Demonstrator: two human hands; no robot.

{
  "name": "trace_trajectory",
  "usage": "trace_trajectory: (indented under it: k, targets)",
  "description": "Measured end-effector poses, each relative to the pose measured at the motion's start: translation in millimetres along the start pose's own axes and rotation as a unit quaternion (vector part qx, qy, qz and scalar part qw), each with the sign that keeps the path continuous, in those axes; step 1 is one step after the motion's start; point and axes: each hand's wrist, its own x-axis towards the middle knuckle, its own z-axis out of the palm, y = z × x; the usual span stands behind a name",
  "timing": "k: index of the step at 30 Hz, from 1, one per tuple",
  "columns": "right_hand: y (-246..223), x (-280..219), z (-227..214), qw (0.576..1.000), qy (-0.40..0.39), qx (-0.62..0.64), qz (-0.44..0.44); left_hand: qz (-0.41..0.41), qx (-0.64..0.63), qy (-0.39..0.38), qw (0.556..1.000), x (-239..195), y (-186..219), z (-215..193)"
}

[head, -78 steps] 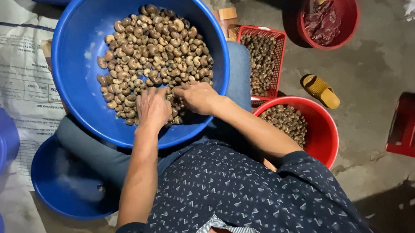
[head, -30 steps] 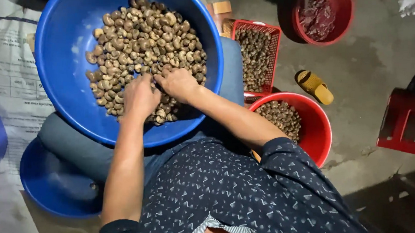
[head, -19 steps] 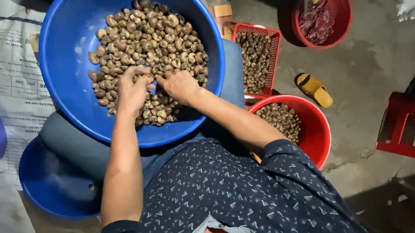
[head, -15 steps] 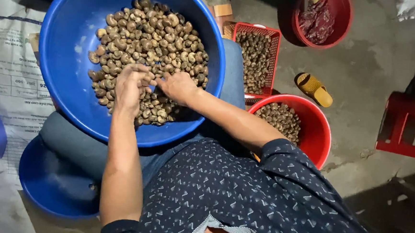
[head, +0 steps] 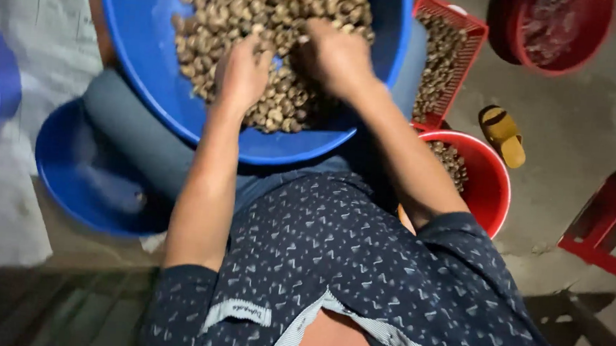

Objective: The person sits with a large blue basin of nuts on their lap and uses both hands to sort through them. They repeatedly scoop handfuls of nuts and transfer them into a red basket and a red bowl positioned on the floor to their right.

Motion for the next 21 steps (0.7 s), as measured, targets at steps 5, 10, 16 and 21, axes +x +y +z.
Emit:
trace_trajectory:
  k: [5, 10, 16, 21]
  targets:
    - [3, -15, -71, 0.996, 0.087, 0.019, 0.03, 0.0, 0.063, -0.13, 0.99, 0, 15, -5]
    - [-8, -14, -70, 0.997, 0.061, 0.039, 0.003, 0.043, 0.143, -0.185, 0.971, 4, -6, 35]
    - [-20, 3, -19, 0.992, 0.018, -0.111, -0.066, 0.057, 0.159, -0.143, 0.975, 7, -1, 20]
    - [-20, 19, 40, 0.975, -0.086, -0.19, -0.078, 0.049, 0.188, -0.114, 0.974, 5, -3, 19]
